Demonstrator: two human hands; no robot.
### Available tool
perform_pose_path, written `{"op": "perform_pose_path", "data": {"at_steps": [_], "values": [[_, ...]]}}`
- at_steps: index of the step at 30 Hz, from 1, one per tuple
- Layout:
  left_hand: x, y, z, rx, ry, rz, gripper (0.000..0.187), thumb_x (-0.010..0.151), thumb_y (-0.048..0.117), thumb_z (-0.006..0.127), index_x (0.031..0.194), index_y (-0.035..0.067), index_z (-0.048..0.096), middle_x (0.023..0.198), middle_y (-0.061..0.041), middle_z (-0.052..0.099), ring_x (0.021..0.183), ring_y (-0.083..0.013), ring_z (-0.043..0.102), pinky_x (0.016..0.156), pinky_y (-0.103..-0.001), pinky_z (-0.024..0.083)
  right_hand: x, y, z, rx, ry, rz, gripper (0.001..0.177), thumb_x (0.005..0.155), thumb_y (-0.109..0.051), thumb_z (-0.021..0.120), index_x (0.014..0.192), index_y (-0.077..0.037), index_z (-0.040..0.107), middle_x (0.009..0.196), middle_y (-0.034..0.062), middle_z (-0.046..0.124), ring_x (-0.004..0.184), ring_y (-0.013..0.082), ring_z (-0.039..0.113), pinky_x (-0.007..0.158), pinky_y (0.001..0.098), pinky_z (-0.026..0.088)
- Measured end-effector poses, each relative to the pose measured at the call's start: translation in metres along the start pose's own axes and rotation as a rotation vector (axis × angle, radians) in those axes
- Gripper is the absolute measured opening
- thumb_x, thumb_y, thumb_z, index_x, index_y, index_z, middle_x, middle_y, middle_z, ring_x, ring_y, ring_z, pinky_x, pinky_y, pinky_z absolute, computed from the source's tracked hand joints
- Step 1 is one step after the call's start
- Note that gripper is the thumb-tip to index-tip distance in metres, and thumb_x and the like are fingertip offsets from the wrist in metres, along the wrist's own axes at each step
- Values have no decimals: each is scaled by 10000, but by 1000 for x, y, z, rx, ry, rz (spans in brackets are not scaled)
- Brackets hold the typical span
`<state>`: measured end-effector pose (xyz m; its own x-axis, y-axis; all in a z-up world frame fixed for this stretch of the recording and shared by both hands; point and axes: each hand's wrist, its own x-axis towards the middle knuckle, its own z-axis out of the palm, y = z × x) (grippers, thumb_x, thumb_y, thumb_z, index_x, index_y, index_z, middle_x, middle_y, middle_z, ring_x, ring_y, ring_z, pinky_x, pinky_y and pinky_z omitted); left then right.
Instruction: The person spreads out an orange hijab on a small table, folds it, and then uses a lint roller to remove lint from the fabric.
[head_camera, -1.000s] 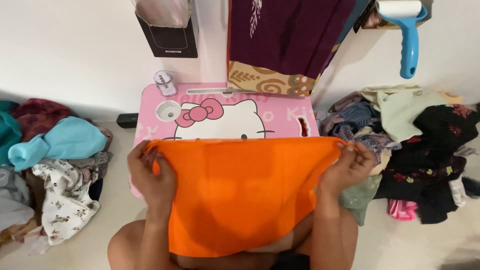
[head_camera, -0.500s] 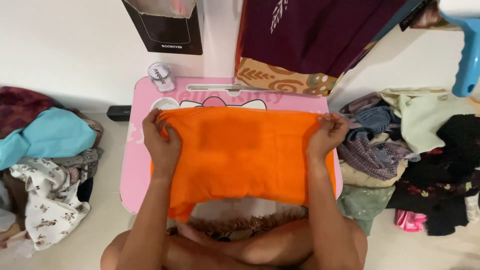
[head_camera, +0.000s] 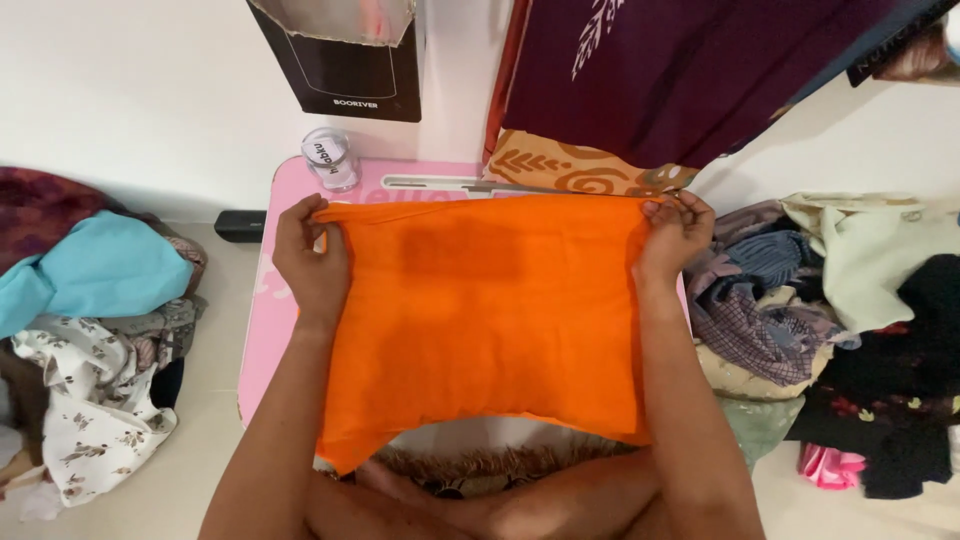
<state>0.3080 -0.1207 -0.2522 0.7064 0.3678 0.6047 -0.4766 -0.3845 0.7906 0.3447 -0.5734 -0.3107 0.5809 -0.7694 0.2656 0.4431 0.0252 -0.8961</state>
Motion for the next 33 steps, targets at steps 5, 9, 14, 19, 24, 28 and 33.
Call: {"op": "perform_pose_path", "data": {"at_steps": [5, 9, 14, 19, 24, 28, 33], "values": [[14, 14, -16, -16, 45, -3, 304, 904, -215, 601, 1091, 0, 710, 1016, -115, 632, 932, -274, 708, 850, -333, 610, -8, -60, 6, 84, -15, 99, 222, 918, 125, 547, 1111, 18, 564, 898, 152, 630, 712, 253, 757, 771, 418, 710], [17, 51, -41, -139, 48, 23, 284, 957, -224, 578, 1115, -21, 699, 1023, -114, 596, 936, -172, 629, 855, -308, 569, -23, -120, -3, 135, -97, 83, 211, 964, 86, 552, 1140, -27, 583, 912, 168, 655, 739, 257, 744, 812, 413, 709], [-22, 100, -102, -69, -56, 5, 235, 976, -247, 636, 1098, -63, 718, 1003, -158, 618, 898, -218, 639, 860, -300, 552, -74, -152, -86, 148, -101, 90, 203, 955, 43, 632, 1127, -64, 617, 959, 154, 680, 817, 264, 740, 810, 392, 691], [-65, 105, -150, 49, -215, 9, 270, 878, -239, 686, 1060, -48, 744, 980, -179, 694, 916, -306, 718, 870, -383, 601, -131, -143, -157, 34, -132, 96, 205, 944, 50, 669, 1126, -20, 604, 979, 158, 643, 877, 273, 706, 751, 391, 658], [-89, 103, -167, 220, -461, 90, 344, 836, -91, 703, 1161, 9, 752, 967, -156, 738, 895, -334, 738, 839, -433, 609, -149, -137, -180, -373, -334, -75, 88, 959, 104, 710, 1039, 74, 691, 818, 211, 674, 672, 237, 653, 659, 409, 598], [-95, 89, -175, 306, -492, 191, 297, 832, -41, 724, 1118, 33, 762, 963, -100, 746, 894, -288, 748, 839, -370, 610, -146, -139, -184, -418, -351, -95, 83, 950, 86, 737, 1027, 65, 716, 784, 183, 684, 631, 220, 662, 635, 381, 600], [-100, 76, -177, 441, -536, 245, 318, 852, 86, 709, 1164, 113, 767, 920, -45, 726, 822, -240, 723, 749, -333, 595, -148, -153, -176, -521, -412, -86, 50, 964, 63, 720, 1013, 55, 727, 723, 136, 650, 631, 189, 642, 641, 346, 570]]}}
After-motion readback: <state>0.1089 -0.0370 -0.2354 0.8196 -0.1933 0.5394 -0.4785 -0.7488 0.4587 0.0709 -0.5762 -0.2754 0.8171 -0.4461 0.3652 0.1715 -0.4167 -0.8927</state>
